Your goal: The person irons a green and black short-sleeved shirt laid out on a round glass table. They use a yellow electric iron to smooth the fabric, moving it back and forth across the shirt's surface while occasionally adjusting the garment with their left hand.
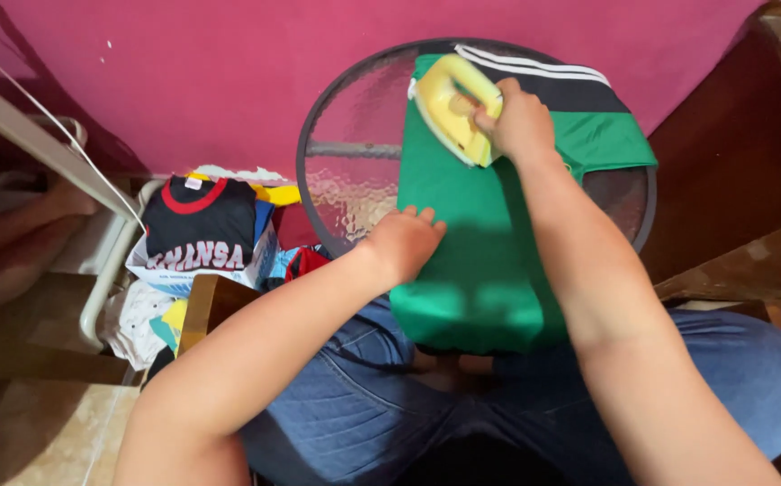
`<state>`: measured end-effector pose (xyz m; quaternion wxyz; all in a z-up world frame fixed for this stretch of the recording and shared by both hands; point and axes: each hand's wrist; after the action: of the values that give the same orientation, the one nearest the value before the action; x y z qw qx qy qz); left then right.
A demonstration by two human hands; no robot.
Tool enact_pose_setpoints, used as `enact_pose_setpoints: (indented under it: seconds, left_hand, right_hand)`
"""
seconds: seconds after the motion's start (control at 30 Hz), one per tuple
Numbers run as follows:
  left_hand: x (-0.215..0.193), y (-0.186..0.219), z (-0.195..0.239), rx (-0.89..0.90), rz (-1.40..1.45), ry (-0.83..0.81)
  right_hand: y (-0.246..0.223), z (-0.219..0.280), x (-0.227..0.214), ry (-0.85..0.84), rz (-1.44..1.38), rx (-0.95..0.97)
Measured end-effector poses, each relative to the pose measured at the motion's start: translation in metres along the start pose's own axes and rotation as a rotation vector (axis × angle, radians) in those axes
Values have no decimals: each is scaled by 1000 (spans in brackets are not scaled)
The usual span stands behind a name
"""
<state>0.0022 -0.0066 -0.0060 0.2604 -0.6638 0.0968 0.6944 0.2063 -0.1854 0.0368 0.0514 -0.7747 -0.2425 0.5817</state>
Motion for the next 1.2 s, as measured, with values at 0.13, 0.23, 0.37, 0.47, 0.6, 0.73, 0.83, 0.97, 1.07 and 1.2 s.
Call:
enact_pose_setpoints:
  seconds: [0.13, 0.23, 0.37, 0.47, 0.6, 0.73, 0.83, 0.97, 1.07, 1.2]
  left_hand:
    - [-1, 4, -2, -10, -79, -46]
    - [7, 5, -5, -4, -111, -9]
    - [8, 8, -5, -10, -91, 28]
    - [4, 7, -4, -8, -98, 1]
    - [2, 6, -2, -5, -97, -16]
    - [1, 1, -5, 1, -96, -37]
    - [23, -6, -15, 4, -117, 77]
    - [26, -18, -14, -36, -56, 276]
    - [9, -23, -4, -54, 9, 293]
    - [2, -20, 5, -80, 13, 264]
  right_hand:
    - [-7, -12, 16, 70, 39, 76]
    - [-2, -15, 7, 2, -10, -136]
    - [1, -24, 25, 105, 16, -6]
    - [2, -23, 6, 41, -9, -42]
    - [22, -26, -14, 3, -23, -86]
    - [65, -21, -36, 59, 151, 18]
    - [95, -5, -59, 84, 223, 174]
    - [107, 27, -90, -126, 183, 72]
    - [104, 50, -106, -195, 102, -61]
    - [82, 83, -136, -345, -87, -56]
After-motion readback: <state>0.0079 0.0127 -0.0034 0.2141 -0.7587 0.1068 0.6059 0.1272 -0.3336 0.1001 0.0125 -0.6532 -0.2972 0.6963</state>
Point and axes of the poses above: each hand's wrist, its own z-axis away from the middle knuckle, its own x-axis out of the palm, y = z × x, and after that the axes turned 1 degree about -z, right-handed
